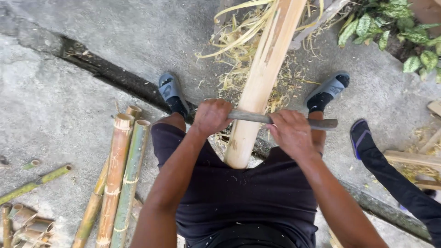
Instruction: Scraping the outer layer of a bamboo stalk using a metal tool.
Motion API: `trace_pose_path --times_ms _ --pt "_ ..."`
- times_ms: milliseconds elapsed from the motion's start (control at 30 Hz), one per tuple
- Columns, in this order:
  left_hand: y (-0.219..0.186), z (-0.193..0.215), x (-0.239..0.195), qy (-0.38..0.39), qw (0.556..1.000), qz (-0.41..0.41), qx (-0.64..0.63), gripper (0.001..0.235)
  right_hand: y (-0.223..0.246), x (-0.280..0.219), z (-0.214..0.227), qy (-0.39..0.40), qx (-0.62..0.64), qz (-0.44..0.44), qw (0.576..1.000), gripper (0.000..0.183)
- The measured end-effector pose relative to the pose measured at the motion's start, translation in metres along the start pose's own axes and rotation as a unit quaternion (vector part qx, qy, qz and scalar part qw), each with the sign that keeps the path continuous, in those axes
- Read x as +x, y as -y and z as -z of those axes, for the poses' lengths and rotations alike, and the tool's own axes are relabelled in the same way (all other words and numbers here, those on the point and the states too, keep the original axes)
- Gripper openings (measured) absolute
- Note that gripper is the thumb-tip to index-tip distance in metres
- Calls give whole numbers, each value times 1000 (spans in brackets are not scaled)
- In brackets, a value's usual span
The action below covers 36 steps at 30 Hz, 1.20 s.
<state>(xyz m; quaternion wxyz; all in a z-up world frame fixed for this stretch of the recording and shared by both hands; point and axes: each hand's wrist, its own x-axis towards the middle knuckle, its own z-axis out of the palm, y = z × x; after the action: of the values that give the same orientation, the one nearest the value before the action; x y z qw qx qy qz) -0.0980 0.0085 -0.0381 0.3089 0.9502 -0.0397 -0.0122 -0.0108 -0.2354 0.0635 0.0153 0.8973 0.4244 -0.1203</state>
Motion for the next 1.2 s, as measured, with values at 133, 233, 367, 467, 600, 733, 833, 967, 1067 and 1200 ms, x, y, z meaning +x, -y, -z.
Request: trace_pose_path --times_ms 133,233,367,467,600,733,833,967,1067,1200 --pt "6 -15 10 76 996 34 -16 39 -26 -2 29 -25 -126 -8 992 31" --pt "6 -17 9 66 996 40 -35 35 -40 -3 27 183 -111 -102 971 28" --pt "6 -10 12 50 997 43 -45 31 -34 13 36 241 -101 -154 953 36" --pt "9 -29 5 -32 998 24 -41 27 -53 -2 5 165 -125 -115 972 31" --pt "19 -16 32 77 992 94 -27 42 -59 25 5 114 -137 -105 978 26" --pt "36 -24 66 81 992 96 0 33 -85 56 8 155 -130 -139 969 15" --pt "49 -16 95 35 996 65 40 22 -111 87 9 110 -153 -96 977 19" --pt "45 -5 104 116 985 130 18 28 -108 112 22 230 -125 -154 953 15" --pt "52 -1 118 45 992 120 16 21 -111 133 36 262 -164 -151 939 18" --pt "58 -7 149 101 985 135 29 36 -163 137 6 215 -163 -130 954 11"
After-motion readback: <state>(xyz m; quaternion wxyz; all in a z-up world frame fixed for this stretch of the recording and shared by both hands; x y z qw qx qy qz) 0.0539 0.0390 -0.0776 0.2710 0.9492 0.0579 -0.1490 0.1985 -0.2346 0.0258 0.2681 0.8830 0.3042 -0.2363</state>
